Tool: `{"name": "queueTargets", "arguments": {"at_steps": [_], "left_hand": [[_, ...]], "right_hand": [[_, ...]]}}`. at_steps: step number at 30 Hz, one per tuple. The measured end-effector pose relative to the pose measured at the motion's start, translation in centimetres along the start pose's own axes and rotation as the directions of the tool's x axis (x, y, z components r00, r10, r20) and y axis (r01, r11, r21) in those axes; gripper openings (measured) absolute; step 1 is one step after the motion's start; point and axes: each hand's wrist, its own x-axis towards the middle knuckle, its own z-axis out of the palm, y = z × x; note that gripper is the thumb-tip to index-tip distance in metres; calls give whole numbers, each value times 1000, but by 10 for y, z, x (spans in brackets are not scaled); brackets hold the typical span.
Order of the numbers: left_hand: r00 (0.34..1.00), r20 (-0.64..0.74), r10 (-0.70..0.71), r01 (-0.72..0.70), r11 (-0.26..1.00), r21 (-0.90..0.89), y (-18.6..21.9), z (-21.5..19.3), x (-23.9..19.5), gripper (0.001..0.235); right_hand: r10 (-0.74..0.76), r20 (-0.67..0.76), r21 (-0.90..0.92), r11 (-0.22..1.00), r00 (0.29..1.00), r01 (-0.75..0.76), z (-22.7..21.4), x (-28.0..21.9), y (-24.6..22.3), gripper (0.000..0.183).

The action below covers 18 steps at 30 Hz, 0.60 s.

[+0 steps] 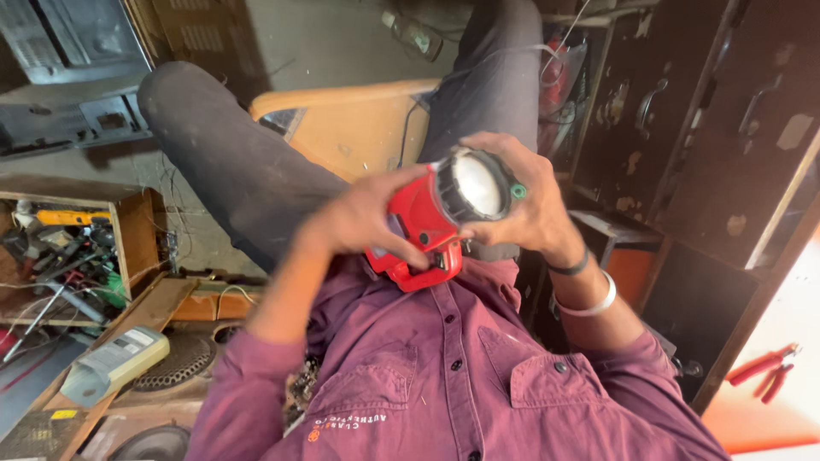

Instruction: The person connects wires to a small battery and a metal reflector, then places the assembly into a red plastic housing. They use a green-handled screwdriver to fasten the housing and finally attach a translucent plastic cover over the reflector.

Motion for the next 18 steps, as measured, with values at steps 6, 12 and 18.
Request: {"name": "queueTargets", "arguments": {"at_steps": [6, 12, 18], "left_hand": [[979, 189, 71, -32, 979, -203, -18, -17, 7, 82], [920, -321, 225, -130, 948, 292, 15, -5, -5, 85], [879, -214, 426, -389, 900, 197, 17, -18, -12, 84]], "right_hand": [[-119, 43, 7, 993, 992, 119, 9, 3, 5, 93], [-74, -150, 13, 997, 986, 77, -2, 5, -15, 92], [-222, 209, 69, 975, 953, 212, -12, 28, -29, 104]]}}
